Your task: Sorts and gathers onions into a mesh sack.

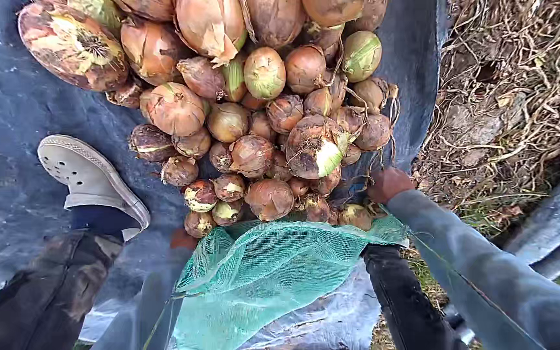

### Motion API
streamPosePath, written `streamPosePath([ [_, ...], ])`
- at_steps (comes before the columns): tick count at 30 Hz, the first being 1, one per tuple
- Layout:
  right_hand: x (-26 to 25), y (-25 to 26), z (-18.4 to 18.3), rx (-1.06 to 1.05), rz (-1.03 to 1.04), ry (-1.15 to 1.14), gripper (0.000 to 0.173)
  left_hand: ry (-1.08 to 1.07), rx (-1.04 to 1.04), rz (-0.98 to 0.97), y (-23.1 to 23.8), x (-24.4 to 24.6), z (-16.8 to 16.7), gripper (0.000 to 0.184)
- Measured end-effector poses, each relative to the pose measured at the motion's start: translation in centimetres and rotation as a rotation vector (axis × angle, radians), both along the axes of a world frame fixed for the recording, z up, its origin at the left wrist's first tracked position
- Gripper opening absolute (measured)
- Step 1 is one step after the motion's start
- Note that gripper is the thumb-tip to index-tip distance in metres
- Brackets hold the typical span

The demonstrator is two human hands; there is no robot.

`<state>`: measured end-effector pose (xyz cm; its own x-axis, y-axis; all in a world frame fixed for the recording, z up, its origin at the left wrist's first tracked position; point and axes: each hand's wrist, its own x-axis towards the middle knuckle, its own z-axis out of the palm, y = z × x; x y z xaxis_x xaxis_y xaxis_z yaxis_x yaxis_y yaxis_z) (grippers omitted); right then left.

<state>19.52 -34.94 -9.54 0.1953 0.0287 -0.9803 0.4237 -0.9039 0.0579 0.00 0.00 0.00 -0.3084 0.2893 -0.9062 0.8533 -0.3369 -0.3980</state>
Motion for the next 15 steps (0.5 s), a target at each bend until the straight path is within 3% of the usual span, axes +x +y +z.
streamPosePath([
  [2, -1.3, -0.3, 0.2, -0.034, -0.005, 0.017, 0.025, -0.139, 0.002, -0.175, 4.5, -8.2, -5.1, 0.038],
  [4, -3.5, -0.2, 0.8, -0.031, 0.023, 0.088, 0.024, -0.177, -0.004, -0.247, 7.8, -11.4, -7.7, 0.035],
  [11, -13.6, 4.6, 0.9, -0.174, -0.239, 0.031, 0.033, -0.144, 0.130, -0.446, 14.0, -5.7, -6.0, 0.030],
  [15, -14.5, 4.7, 0.6, -0.122, -0.294, -0.054, 0.028, -0.250, 0.196, -0.529, 15.3, -2.1, -5.5, 0.034],
])
